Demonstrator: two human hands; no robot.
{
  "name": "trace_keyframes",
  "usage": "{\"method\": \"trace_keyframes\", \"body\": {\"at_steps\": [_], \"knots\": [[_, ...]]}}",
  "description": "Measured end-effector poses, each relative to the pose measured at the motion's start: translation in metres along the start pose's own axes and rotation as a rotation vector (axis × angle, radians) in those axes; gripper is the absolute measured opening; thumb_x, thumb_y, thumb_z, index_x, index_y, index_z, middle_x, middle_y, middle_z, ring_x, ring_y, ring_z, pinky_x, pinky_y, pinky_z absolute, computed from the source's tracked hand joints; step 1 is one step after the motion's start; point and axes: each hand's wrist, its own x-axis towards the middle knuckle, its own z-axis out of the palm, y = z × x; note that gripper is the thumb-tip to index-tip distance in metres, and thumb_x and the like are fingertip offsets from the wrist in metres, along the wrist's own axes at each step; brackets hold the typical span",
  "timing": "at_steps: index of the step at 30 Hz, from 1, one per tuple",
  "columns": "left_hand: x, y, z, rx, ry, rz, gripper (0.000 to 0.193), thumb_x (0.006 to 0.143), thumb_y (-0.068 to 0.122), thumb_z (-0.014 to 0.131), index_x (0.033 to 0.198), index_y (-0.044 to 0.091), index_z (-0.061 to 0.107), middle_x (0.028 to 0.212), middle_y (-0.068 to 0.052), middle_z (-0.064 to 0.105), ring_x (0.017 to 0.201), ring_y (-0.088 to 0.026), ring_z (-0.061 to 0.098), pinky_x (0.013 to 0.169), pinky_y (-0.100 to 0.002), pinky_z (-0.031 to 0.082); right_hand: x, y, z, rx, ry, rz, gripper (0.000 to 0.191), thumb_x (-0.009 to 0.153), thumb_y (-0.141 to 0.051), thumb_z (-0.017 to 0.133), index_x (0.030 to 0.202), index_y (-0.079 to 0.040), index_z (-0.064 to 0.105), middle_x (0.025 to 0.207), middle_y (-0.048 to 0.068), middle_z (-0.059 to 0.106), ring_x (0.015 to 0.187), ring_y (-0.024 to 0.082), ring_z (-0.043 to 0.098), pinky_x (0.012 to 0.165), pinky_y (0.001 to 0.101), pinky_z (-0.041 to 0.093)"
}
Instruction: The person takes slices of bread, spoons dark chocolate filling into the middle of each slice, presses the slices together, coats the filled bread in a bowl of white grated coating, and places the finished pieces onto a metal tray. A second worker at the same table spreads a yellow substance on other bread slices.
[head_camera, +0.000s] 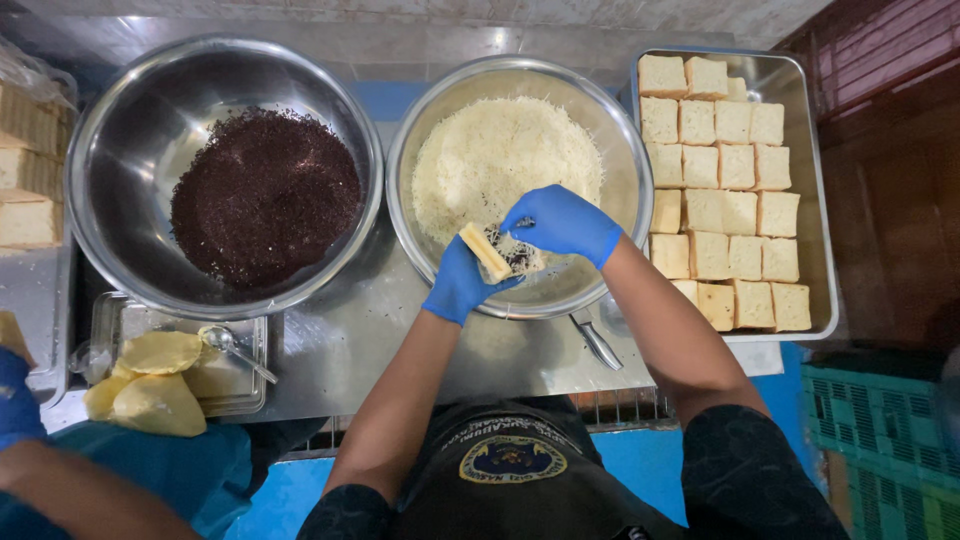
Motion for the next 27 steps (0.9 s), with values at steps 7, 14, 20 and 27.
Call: {"method": "trace_keyframes", "body": {"at_steps": [7,14,20,27], "knots": [[0.011,0.017,0.01,0.023,0.034,0.029,0.043,0.106,0.044,0.035,0.137,0.021,0.053,0.137,-0.008,0.059,0.123,-0.035,0.061,0.092,-0.069,0.054,0.005,0.011,-0.012,0.032,0.099,0.033,0.018,0.086,-0.017,0.074,0.103,-0.012,0.08,0.098,0.009,0.077,0.089,0.027,0.074,0.082,0.0364,0.057],[0.008,0.021,0.018,-0.001,0.033,0.026,0.043,0.107,0.046,0.033,0.136,0.021,0.053,0.135,-0.007,0.059,0.119,-0.034,0.061,0.093,-0.07,0.054,-0.006,0.0,-0.011,0.1,0.035,0.082,0.02,0.08,-0.015,0.077,0.1,-0.012,0.078,0.096,0.009,0.077,0.087,0.024,0.076,0.078,0.0355,0.058],[0.009,0.019,0.02,0.014,0.022,0.043,0.04,0.107,0.043,0.033,0.136,0.022,0.053,0.135,-0.006,0.058,0.121,-0.032,0.061,0.094,-0.07,0.054,-0.004,-0.011,-0.01,0.061,0.038,0.08,0.021,0.078,-0.008,0.074,0.099,-0.01,0.078,0.094,0.011,0.076,0.084,0.026,0.074,0.076,0.0362,0.058],[0.01,0.019,0.014,-0.024,-0.022,0.02,0.039,0.107,0.039,0.037,0.138,0.021,0.054,0.138,-0.007,0.059,0.126,-0.033,0.061,0.097,-0.07,0.054,-0.001,-0.002,-0.013,0.101,0.141,0.044,0.019,0.084,-0.013,0.076,0.103,-0.012,0.078,0.096,0.01,0.077,0.086,0.023,0.075,0.079,0.0342,0.058]]}}
